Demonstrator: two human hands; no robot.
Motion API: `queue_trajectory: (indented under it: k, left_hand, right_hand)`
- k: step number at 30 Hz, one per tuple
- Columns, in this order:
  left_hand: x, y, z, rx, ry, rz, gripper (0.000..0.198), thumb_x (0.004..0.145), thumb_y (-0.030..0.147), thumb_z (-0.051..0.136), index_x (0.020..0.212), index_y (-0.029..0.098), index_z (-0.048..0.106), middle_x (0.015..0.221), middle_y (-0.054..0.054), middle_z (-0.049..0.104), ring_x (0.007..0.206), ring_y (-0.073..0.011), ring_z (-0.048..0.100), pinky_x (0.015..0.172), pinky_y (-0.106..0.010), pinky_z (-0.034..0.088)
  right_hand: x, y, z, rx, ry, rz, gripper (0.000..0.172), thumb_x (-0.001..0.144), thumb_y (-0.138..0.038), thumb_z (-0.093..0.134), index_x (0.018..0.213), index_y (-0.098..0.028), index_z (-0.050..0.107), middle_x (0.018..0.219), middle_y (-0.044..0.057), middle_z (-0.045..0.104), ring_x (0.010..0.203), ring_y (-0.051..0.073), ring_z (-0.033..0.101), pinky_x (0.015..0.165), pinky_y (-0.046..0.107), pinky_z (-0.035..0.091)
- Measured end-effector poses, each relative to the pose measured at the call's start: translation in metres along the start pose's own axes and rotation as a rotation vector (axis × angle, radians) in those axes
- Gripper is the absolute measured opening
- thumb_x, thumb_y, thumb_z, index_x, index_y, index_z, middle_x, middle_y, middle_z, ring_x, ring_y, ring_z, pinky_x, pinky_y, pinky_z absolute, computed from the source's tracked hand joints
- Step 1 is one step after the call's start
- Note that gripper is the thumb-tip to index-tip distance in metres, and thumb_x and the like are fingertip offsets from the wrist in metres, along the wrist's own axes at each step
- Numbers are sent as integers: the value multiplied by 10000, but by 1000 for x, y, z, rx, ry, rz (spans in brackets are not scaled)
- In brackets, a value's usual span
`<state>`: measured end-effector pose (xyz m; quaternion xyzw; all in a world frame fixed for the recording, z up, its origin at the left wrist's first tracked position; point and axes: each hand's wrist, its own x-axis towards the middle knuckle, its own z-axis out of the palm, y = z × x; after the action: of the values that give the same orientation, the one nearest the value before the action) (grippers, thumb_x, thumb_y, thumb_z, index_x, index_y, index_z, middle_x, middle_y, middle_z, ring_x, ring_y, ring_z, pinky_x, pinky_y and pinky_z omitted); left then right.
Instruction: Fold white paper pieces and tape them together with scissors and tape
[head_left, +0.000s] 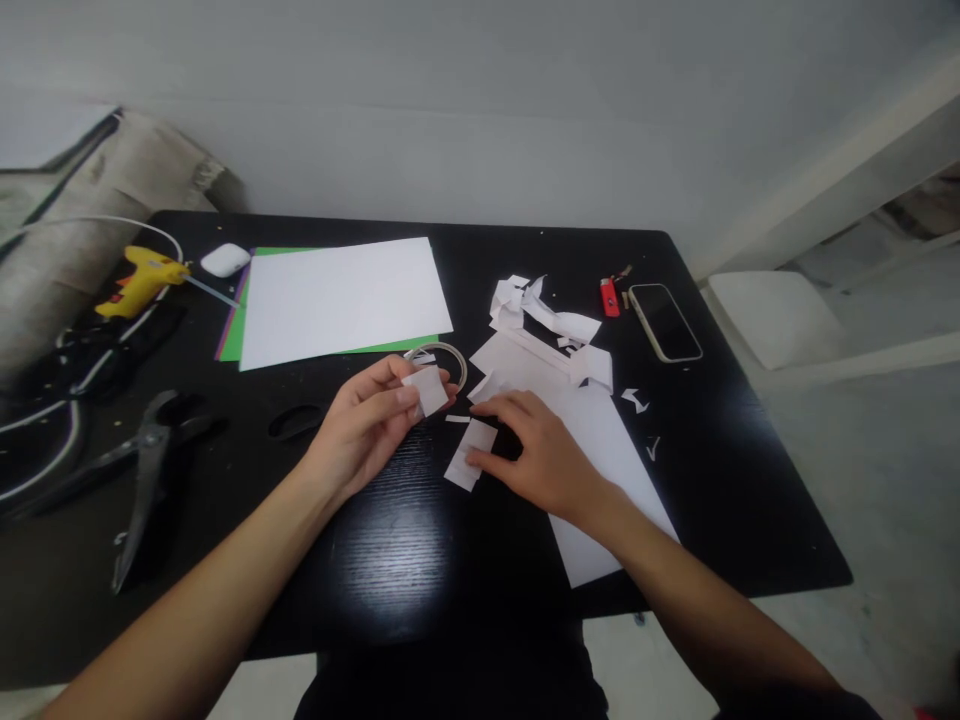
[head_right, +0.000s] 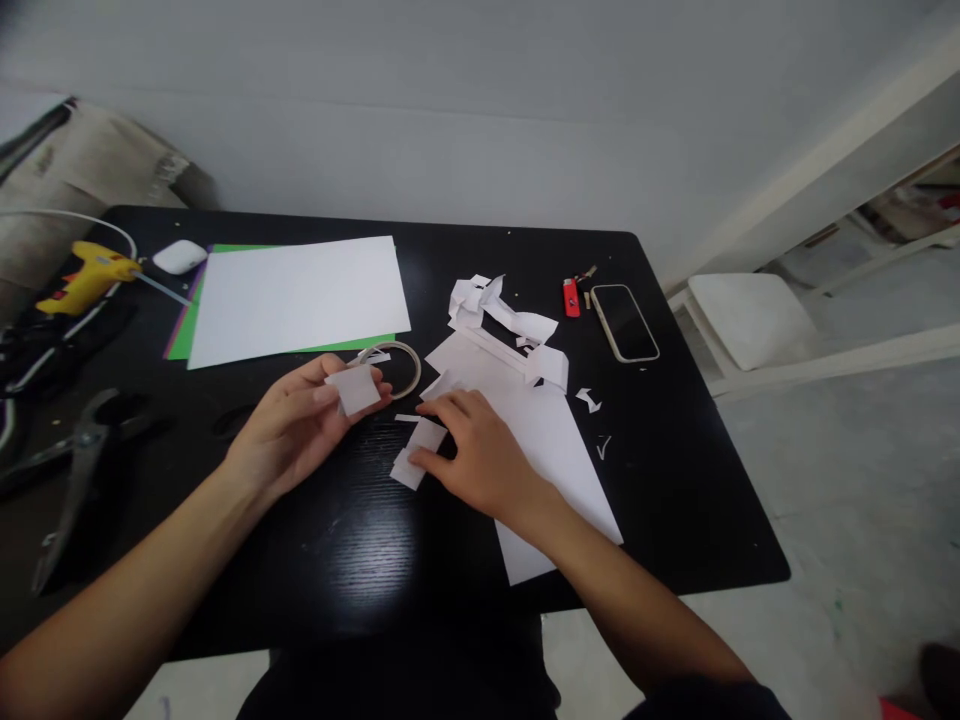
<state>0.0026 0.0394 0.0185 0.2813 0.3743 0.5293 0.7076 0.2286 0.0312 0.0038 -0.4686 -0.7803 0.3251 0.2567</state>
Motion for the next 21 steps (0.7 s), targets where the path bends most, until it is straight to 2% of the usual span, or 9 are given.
queue_trajectory:
  k: [5,11,17,21]
  left_hand:
    - [0,0,-1,58,13,17,162,752,201,804,830,175,664,1037,-88,782,1006,-244,754,1003,-431,587]
    - [1,-2,-2,101,-7,37,140,757,194,808,836,185,693,999,-67,769,1036,-222,734,971,-362,583]
    - [2,-3,-4,107,-3,58,149,749,198,813,841,192,695,987,-69,770,1019,-229,735,976,-377,572]
    - [2,-3,-5,113,-6,71,147,767,206,814,846,192,691,1004,-69,769,1059,-224,726,976,-356,565]
  right_hand:
    - [-3,0,5,-107,-98,-4,450,852,-207,821,1274,-241,668,1210,107,684,1175,334,607,1017,570,545]
    - [-5,-2,6,-86,-133,-77,434,882,-229,793,1303,-215,689,1259,128,644,1193,318,593,1065,550,528]
    - [-8,-5,4,-70,-273,-159,330,928,-263,752,1257,-280,748,1371,125,594,1313,325,539,1117,572,488]
    - [-9,-8,3,-47,-374,-198,381,888,-302,809,1264,-313,750,1430,110,575,1351,340,505,1111,589,484]
